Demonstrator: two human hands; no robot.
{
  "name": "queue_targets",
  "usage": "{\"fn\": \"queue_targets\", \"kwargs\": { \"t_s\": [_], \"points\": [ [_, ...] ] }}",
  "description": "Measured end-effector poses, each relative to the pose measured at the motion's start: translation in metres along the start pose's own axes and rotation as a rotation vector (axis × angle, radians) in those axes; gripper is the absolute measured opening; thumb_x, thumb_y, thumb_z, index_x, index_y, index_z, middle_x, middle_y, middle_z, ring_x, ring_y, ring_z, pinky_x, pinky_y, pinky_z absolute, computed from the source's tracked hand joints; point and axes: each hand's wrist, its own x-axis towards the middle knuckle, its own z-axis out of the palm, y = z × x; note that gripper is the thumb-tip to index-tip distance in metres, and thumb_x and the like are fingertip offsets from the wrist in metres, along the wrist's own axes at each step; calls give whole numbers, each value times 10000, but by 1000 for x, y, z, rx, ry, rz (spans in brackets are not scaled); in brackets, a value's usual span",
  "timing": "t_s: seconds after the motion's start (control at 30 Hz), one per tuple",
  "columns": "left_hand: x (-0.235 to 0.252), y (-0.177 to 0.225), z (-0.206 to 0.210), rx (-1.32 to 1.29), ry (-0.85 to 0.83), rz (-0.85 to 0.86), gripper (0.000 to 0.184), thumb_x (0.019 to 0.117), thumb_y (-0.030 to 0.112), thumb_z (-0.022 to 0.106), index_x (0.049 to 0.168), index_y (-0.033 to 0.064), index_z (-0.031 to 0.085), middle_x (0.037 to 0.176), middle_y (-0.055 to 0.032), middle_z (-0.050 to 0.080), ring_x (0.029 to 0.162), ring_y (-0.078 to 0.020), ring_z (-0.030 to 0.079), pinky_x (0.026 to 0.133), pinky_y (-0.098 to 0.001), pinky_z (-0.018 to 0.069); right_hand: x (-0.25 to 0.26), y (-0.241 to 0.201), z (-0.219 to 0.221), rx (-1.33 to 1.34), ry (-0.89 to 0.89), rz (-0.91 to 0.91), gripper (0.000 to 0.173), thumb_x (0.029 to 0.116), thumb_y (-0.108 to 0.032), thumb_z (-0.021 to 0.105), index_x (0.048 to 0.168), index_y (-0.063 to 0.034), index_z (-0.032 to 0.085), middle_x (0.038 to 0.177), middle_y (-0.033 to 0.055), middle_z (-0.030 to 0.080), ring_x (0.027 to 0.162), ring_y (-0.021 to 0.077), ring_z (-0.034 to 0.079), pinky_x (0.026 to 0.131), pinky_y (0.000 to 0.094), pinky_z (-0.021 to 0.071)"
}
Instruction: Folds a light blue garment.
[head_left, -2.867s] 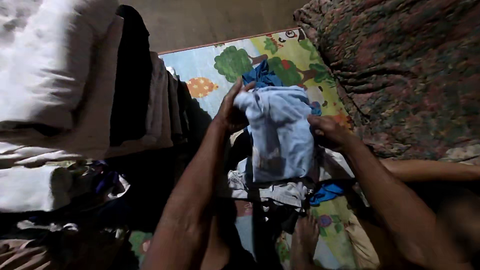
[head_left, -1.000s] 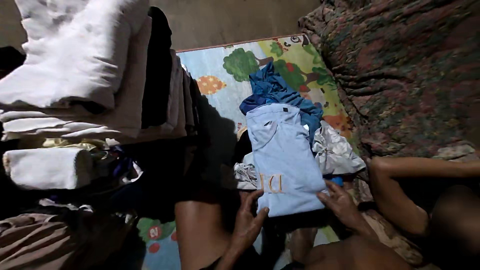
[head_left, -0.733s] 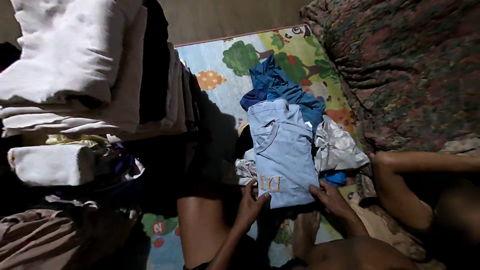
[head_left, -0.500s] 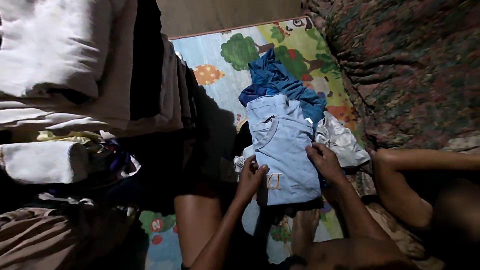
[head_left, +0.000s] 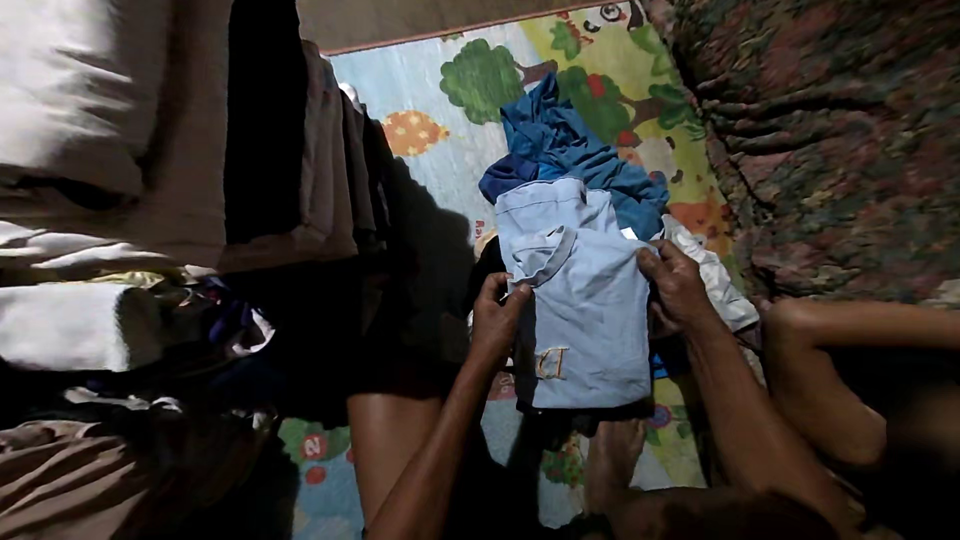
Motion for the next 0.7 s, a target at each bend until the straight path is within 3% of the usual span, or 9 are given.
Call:
{"fn": "queue_targets", "kwargs": {
  "t_s": [0.13,0.23,0.3,0.37,0.4,0.47,0.53,0.63,0.7],
  "points": [
    [6,14,6,-36,4,150,161,992,35,577,1129,114,546,947,64,617,817,1,612,749,-211,546,18,-28,-1,50,-8,-133,34,1036,-164,550,1053,-170,579,851,-110,639,734,-27,630,691,187,570],
    [25,8,4,68,31,134,243,1024,125,581,1262,114,533,1015,38,602,825,-5,589,738,-216,527,49,-23,12,-37,112,-187,138,1012,-152,606,1095,-44,585,915,-34,620,802,5,623,771,225,565],
    [35,-3,0,165,54,5,371,1037,171,577,1387,97,483,1080,-37,602,827,-60,567,721,-261,500,62,-9,20,-105,137,-102,314,1019,-173,617,1264,19,575,1076,86,642,910,80,640,834,273,563],
    [33,-10,-3,192,58,-132,466,1037,165,578,1458,42,421,1113,-112,641,852,-123,593,754,-326,511,60,3,25,-160,141,-6,497,1024,-215,623,1446,9,487,1323,188,612,1135,184,635,980,357,534],
    [26,-13,-5,184,57,-170,470,1036,157,579,1458,36,411,1053,-102,634,805,-113,588,730,-308,511,52,7,27,-167,161,25,550,1024,-241,631,1488,-10,448,1387,195,586,1209,208,615,1029,375,513],
    [6,-20,-12,154,57,-195,439,1035,132,577,1433,25,425,946,-65,621,707,-72,586,658,-253,525,25,14,27,-188,197,34,619,1021,-281,639,1535,-48,385,1439,191,554,1236,230,604,1030,405,504],
    [-19,-21,-21,160,10,-200,480,1030,122,570,1456,-6,389,982,-68,631,759,-68,597,686,-247,522,-7,17,24,-197,226,17,645,1014,-236,634,1551,-37,338,1488,181,512,1225,199,629,1010,368,536],
    [-60,-32,-28,194,-92,-237,591,972,103,636,1472,-51,361,989,-69,636,796,-70,623,708,-252,543,-69,26,16,-227,236,111,625,1010,-145,616,1529,62,334,1413,254,548,1163,220,654,979,344,553],
    [-83,-44,-30,192,-167,-298,605,945,65,666,1456,-67,371,1112,-132,667,929,-115,684,841,-294,584,-109,37,10,-272,206,243,518,1019,-171,605,1448,80,458,1279,233,640,1087,195,668,943,347,552]
  ]
}}
